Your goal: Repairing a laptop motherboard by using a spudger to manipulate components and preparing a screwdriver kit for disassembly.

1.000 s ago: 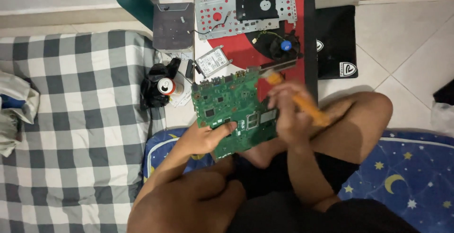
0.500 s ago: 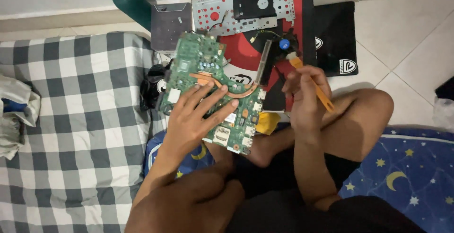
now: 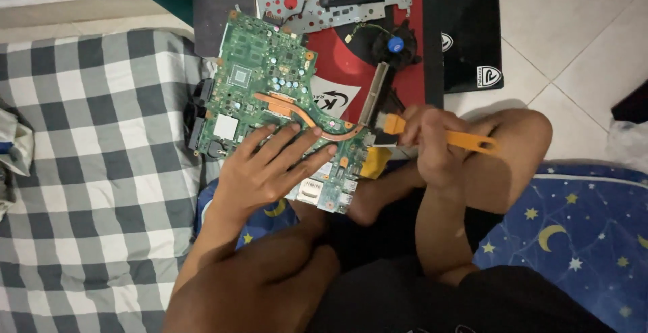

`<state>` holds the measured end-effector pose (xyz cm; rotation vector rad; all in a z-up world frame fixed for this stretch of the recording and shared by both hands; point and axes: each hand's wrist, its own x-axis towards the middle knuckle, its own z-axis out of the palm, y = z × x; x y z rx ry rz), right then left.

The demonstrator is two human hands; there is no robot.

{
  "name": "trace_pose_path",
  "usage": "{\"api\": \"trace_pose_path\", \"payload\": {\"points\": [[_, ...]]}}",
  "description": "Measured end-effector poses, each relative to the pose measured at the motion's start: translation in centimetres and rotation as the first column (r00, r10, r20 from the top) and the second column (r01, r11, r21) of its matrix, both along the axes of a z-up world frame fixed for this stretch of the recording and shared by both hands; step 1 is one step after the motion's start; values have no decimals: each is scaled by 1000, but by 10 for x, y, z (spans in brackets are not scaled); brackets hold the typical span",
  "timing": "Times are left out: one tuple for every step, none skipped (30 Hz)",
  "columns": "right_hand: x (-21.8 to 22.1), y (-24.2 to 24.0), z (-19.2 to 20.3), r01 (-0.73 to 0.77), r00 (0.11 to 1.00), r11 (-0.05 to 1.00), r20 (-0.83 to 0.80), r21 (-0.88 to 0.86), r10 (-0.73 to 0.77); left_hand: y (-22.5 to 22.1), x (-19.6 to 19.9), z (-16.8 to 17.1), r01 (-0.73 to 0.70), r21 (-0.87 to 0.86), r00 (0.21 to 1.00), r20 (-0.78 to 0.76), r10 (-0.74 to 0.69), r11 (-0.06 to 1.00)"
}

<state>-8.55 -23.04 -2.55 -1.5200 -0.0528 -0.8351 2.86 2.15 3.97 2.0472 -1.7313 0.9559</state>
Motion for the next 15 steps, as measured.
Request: {"api": "trace_pose_path", "payload": {"points": [[2,0,3,-21,1000,1000,-20,0,21,1,0,0,9,6,1000,9,-9,1000],[4,0,6,-41,998,999,-40,0,41,1,0,-1,18,12,1000,17,-18,1000],[5,-1,7,-40,998,999,-44,1,40,2,-1,0,19,13,1000,13,-19,1000],[5,-3,8,-4,998,1000,-67,-21,3,2,-1,0,17,17,1000,19,-18,1000],[7,-5,9,30,996,998,-85,-46,-34,2,-1,1,15,20,999,31,-16,1000],[5,-6,5,30,996,998,-83,-47,-34,1,-1,0,15,19,999,33,-16,1000],[3,-7,1,31,995,999,-91,-23,-33,1,-2,0,29,12,999,27,-29,1000],[1,-7,-4,32,995,999,-98,0,-32,1,-2,0,42,5,999,21,-42,999],[3,-10,-7,32,995,999,-100,1,-32,1,-2,1,41,6,999,19,-41,999],[4,-13,-11,15,998,1000,-67,-1,-15,1,-2,2,47,5,999,27,-47,999],[5,-17,-15,-1,999,1000,-34,-7,0,-1,-2,2,54,1,998,35,-54,999],[5,-18,-15,0,999,1000,-35,-8,-1,-1,-2,1,55,0,998,34,-55,998],[6,-19,-14,75,997,997,-11,2,-75,-1,-2,1,60,-5,997,44,-59,998],[7,-20,-13,148,989,989,12,14,-149,-1,-1,1,65,-10,996,54,-64,998],[5,-18,-9,145,989,989,10,14,-145,-2,-2,1,61,-10,997,52,-60,998]]}}
